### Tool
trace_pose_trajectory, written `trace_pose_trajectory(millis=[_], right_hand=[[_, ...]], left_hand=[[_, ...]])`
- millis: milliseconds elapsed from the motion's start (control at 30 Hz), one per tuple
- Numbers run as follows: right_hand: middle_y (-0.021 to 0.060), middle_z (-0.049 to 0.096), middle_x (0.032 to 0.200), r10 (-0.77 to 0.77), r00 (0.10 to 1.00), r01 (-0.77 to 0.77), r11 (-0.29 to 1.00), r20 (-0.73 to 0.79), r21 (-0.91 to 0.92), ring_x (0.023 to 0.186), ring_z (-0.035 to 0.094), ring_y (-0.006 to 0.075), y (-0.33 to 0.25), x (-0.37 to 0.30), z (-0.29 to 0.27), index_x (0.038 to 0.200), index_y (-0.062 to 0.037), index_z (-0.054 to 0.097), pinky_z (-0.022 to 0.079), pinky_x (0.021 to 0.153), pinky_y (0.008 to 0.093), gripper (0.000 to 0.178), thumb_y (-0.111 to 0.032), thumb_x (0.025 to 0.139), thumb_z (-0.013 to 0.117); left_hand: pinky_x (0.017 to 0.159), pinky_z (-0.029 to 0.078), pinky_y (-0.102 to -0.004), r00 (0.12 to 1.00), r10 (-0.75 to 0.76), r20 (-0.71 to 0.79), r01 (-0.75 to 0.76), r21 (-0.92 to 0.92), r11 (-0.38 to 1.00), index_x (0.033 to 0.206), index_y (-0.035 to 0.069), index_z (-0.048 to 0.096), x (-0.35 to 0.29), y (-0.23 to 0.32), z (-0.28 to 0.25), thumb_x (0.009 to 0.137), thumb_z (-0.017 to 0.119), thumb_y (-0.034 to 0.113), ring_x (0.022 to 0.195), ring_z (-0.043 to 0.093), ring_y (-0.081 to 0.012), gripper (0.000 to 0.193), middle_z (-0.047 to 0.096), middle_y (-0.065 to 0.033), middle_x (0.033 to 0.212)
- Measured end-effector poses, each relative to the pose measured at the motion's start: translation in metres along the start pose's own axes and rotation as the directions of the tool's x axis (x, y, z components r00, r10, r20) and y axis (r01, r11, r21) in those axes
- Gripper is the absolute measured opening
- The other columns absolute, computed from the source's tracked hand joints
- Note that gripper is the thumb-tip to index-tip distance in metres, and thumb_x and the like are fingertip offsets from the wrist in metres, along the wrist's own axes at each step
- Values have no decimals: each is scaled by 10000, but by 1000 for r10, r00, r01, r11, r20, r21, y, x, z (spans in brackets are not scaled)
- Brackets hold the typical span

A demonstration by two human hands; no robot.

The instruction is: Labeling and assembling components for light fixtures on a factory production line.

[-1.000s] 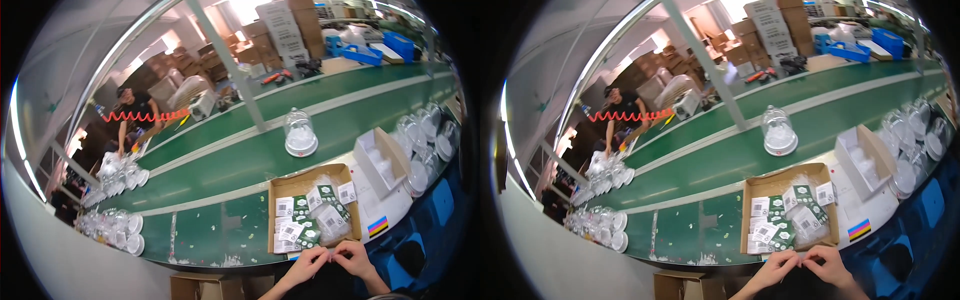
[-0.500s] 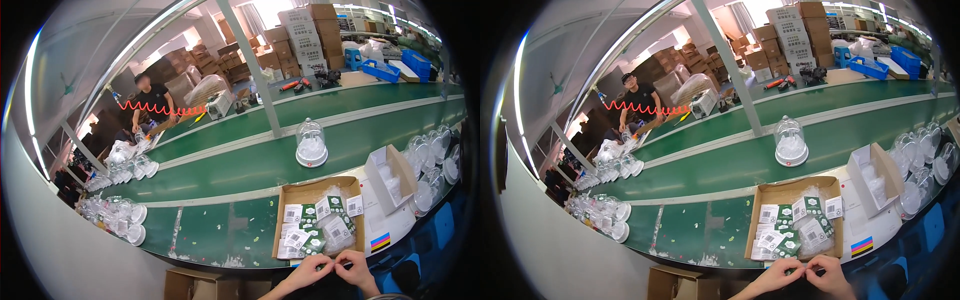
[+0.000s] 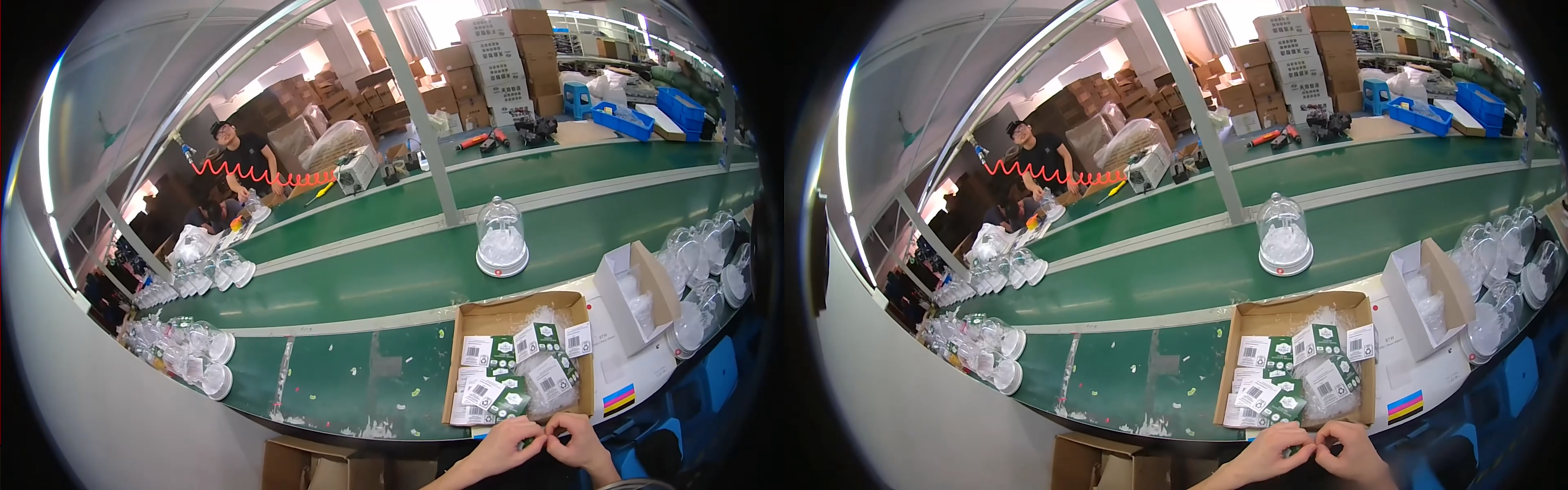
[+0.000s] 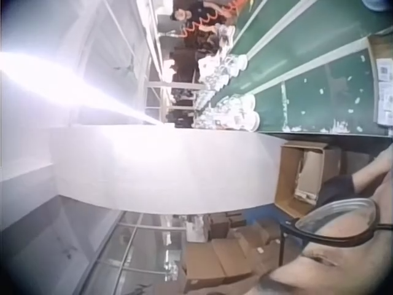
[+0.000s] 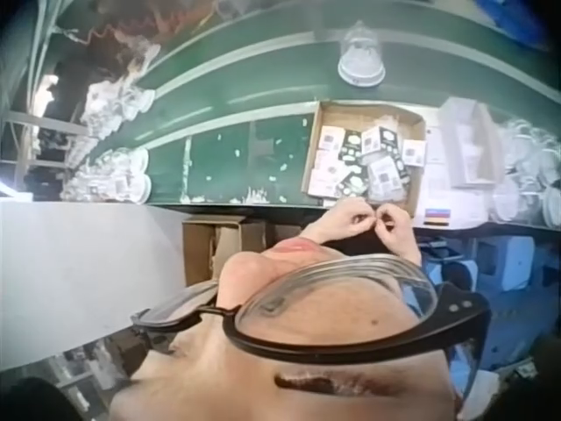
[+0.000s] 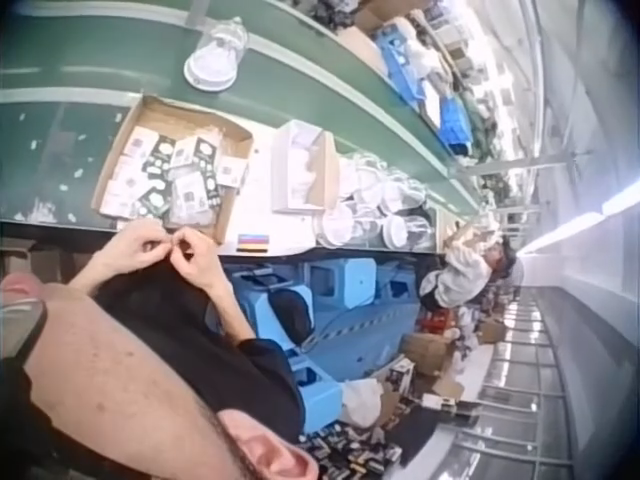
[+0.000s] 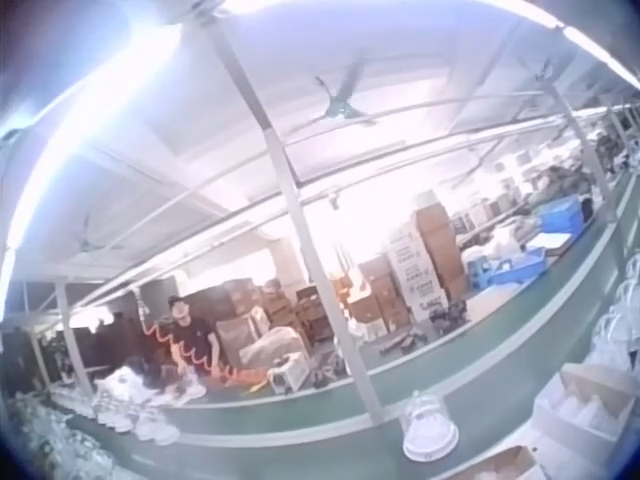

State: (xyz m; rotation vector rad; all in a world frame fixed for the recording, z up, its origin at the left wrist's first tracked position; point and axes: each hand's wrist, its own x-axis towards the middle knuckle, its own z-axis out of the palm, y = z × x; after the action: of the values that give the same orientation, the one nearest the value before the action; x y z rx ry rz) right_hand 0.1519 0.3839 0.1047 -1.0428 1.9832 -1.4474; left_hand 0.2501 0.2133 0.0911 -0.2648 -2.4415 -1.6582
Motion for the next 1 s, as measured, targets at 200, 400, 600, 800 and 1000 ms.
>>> trace_pose_trajectory(millis=[200, 400, 600, 800, 1000], right_hand=[[62, 636, 718, 33, 999, -30, 994, -28, 108, 653, 631, 128, 0, -2, 0, 772, 0, 600, 509, 628, 251, 94, -65, 741, 660], [68, 629, 728, -27, 998, 24, 999, 54, 48, 672, 631, 115, 3, -1, 2, 811, 19, 602, 512, 647, 250, 129, -76, 765, 675], [70, 626, 699, -1, 999, 1, 1000, 48, 20, 642, 625, 124, -3, 4, 9, 772, -1, 595, 509, 623, 256, 100, -71, 739, 658], [81, 621, 716, 6, 996, -4, 1000, 92, -30, 650, 620, 120, -3, 5, 6, 820, 18, 602, 510, 625, 261, 148, -86, 758, 687], [78, 626, 706, 54, 991, -49, 998, 119, -46, 639, 605, 114, -2, 5, 14, 810, 9, 596, 514, 624, 263, 125, -84, 777, 674]], left_hand=[[655, 427, -357, 999, 43, 0, -43, 39, 998, 860, 34, 633, 3, -6, -2, 876, 642, 109, 718, 539, -260, 78, 569, -94, 735], [655, 422, -355, 1000, 20, 13, -20, 5, 1000, 846, 29, 624, -5, -7, -3, 886, 632, 112, 705, 527, -259, 93, 551, -102, 720], [668, 425, -384, 997, 44, -63, -49, -64, 997, 848, 16, 601, -9, -9, -3, 888, 614, 126, 729, 524, -291, 118, 562, -107, 737], [687, 430, -357, 999, 27, -45, -27, 5, 1000, 875, 20, 631, -12, -12, -3, 888, 626, 94, 747, 541, -271, 75, 577, -106, 772], [684, 451, -382, 997, 28, -72, -28, -6, 1000, 878, 21, 633, -17, -14, -5, 874, 629, 113, 753, 560, -301, 92, 597, -116, 769]])
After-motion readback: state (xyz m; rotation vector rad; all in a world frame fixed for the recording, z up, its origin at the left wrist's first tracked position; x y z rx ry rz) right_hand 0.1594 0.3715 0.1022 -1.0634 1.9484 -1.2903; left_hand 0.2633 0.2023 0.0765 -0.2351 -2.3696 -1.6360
